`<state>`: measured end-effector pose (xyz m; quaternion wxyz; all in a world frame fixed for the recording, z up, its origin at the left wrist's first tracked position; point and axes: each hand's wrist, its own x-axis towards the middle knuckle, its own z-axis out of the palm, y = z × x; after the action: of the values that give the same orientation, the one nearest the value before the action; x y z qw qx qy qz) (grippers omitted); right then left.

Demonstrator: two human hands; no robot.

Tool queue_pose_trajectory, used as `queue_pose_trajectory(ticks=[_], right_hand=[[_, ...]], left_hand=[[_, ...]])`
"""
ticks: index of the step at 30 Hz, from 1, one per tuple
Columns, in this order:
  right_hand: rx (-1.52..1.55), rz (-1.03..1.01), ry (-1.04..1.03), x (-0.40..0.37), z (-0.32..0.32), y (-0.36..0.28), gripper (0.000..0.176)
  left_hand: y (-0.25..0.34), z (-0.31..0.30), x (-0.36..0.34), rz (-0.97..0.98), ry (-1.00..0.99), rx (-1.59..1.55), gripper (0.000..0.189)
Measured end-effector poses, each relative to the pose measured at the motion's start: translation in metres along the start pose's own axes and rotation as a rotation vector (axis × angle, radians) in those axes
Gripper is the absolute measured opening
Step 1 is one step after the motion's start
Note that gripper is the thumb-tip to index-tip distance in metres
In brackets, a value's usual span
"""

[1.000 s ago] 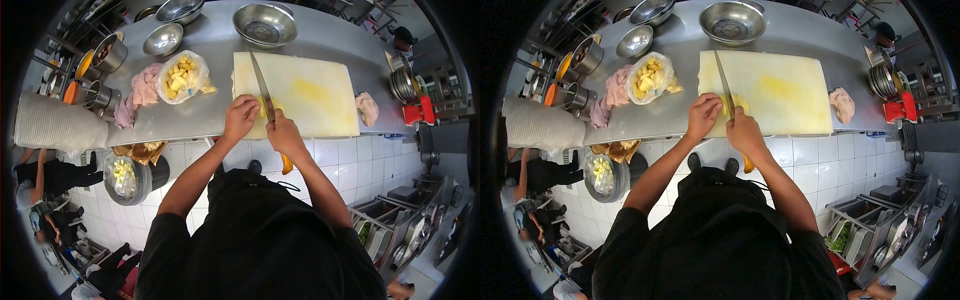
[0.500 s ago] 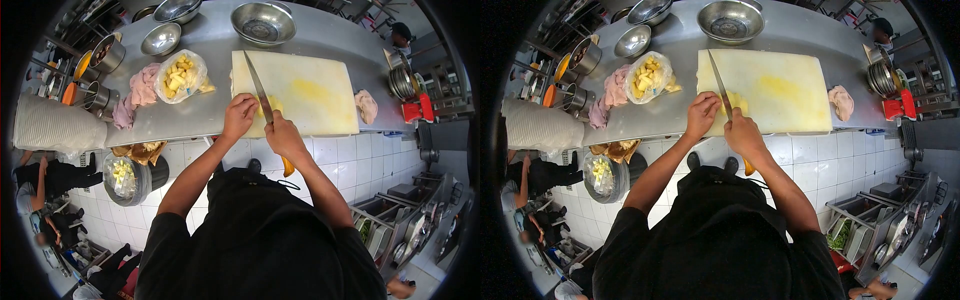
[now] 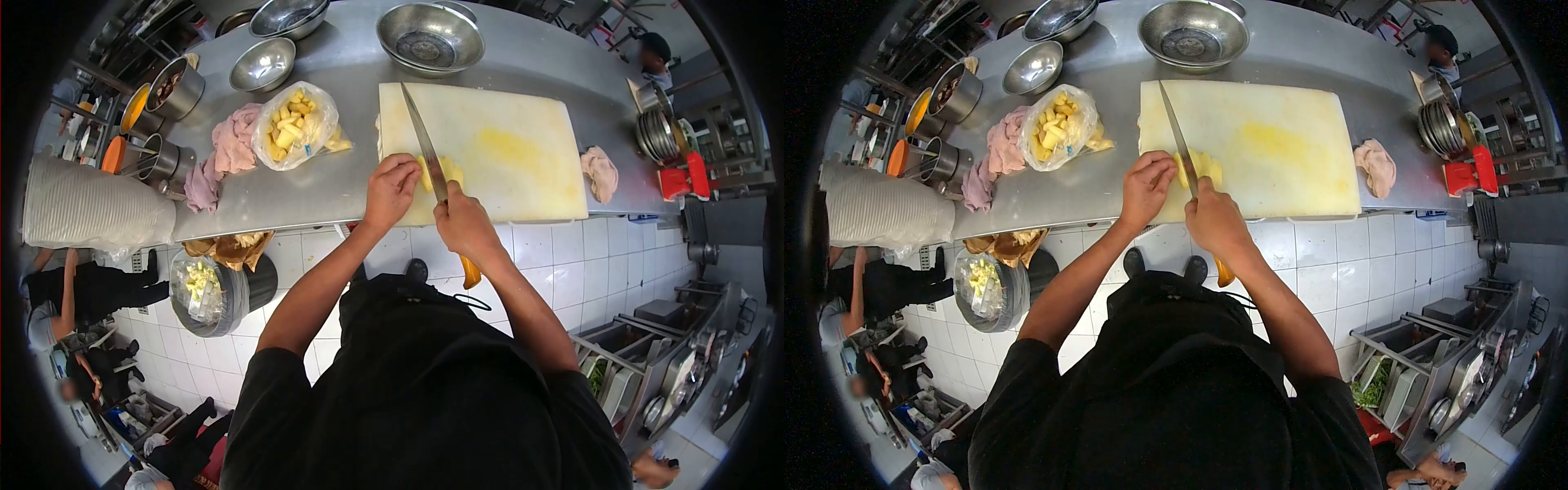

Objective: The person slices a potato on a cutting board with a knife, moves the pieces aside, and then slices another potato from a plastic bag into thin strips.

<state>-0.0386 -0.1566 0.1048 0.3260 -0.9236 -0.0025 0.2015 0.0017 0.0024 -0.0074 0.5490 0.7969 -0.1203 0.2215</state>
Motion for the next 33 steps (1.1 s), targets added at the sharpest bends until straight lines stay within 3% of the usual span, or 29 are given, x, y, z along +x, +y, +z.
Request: queue_pose_trajectory(ticks=[20,33], right_hand=[[-0.029,-0.083,0.022,0.006,0.004,0.011,0.022],[0.018,-0.032,-0.015,0.014,0.006,0.013,0.025]], left_hand=[[0.0,0.001,0.0,0.025,0.03,0.004,0.01],[0.003,0.001,0.0,-0.02,0.022,0.002,0.01]])
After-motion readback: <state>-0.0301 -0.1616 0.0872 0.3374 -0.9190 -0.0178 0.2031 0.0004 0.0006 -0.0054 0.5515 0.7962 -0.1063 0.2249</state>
